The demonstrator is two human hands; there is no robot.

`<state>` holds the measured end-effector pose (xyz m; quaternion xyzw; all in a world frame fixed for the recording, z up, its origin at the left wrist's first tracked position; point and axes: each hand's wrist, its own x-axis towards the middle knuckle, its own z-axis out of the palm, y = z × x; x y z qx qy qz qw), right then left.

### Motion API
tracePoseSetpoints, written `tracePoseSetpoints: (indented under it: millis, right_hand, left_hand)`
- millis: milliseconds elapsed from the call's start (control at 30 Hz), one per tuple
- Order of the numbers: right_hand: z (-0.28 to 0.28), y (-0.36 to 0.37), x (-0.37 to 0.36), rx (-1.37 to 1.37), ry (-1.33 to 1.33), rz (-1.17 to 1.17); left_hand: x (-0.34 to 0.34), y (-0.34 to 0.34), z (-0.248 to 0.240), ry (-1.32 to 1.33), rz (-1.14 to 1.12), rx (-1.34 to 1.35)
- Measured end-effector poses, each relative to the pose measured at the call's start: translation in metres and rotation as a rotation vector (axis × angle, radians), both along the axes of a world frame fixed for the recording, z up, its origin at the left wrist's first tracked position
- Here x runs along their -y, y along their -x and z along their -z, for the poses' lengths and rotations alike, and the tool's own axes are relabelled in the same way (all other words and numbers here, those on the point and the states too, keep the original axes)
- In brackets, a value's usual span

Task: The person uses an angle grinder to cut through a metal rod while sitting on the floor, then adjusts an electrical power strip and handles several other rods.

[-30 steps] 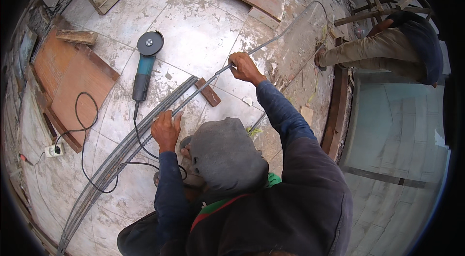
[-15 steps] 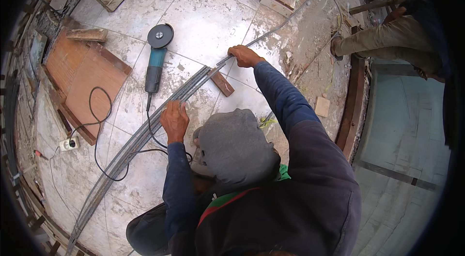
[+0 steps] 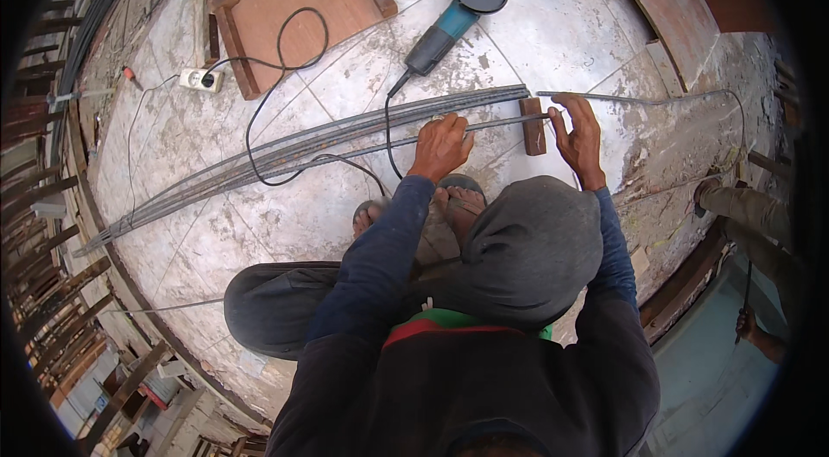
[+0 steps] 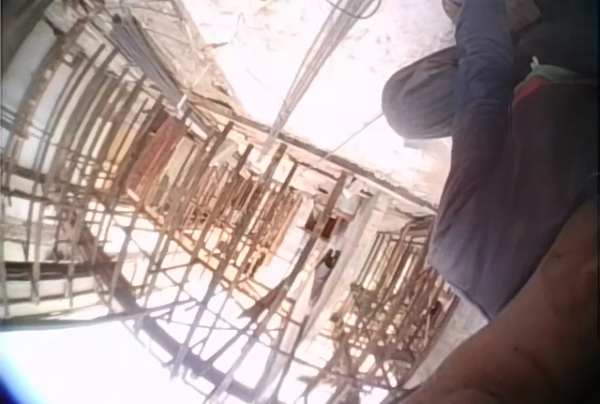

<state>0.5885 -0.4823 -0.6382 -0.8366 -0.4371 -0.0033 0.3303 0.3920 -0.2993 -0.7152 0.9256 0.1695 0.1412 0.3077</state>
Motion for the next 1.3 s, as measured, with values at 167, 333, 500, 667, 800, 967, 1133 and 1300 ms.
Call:
tracePoseSetpoints:
  millis: [167,333,500,667,800,967,1133,1300]
  right_hand:
    - [0.036,0.053,-0.068,0.066,0.224,-0.512]
    - [0.06,0.065,-0.084,-0.178,0.419,-0.466]
    - [0.067,0.062,-0.077,-0.142,0.427,-0.411]
    - [0.077,0.066,-0.082,-0.101,0.37,-0.438]
    - [0.069,0.067,-0.085,-0.089,0.415,-0.431]
    - [0.067,0.067,-0.087,-0.048,0.441,-0.453]
    - [0.068,0.071,-0.087,-0.077,0.428,-0.402]
    - [0.06,0.07,-0.094,-0.057,0.421,-0.394]
  left_hand:
    - [-0.003,0.006,0.003,0.001,0.052,-0.01]
    - [-0.039,0.021,-0.024,-0.157,0.21,-0.22]
    - [-0.112,0.075,-0.073,-0.408,0.53,-0.473]
    - [-0.173,0.165,-0.046,0.039,0.284,-0.482]
    - [-0.172,0.16,-0.037,0.093,0.342,-0.597]
    - [-0.18,0.152,-0.039,-0.212,0.379,-0.46]
    - [-0.234,0.124,-0.131,-0.378,0.002,-0.126]
    - [-0.284,0.143,-0.179,-0.166,-0.298,-0.067]
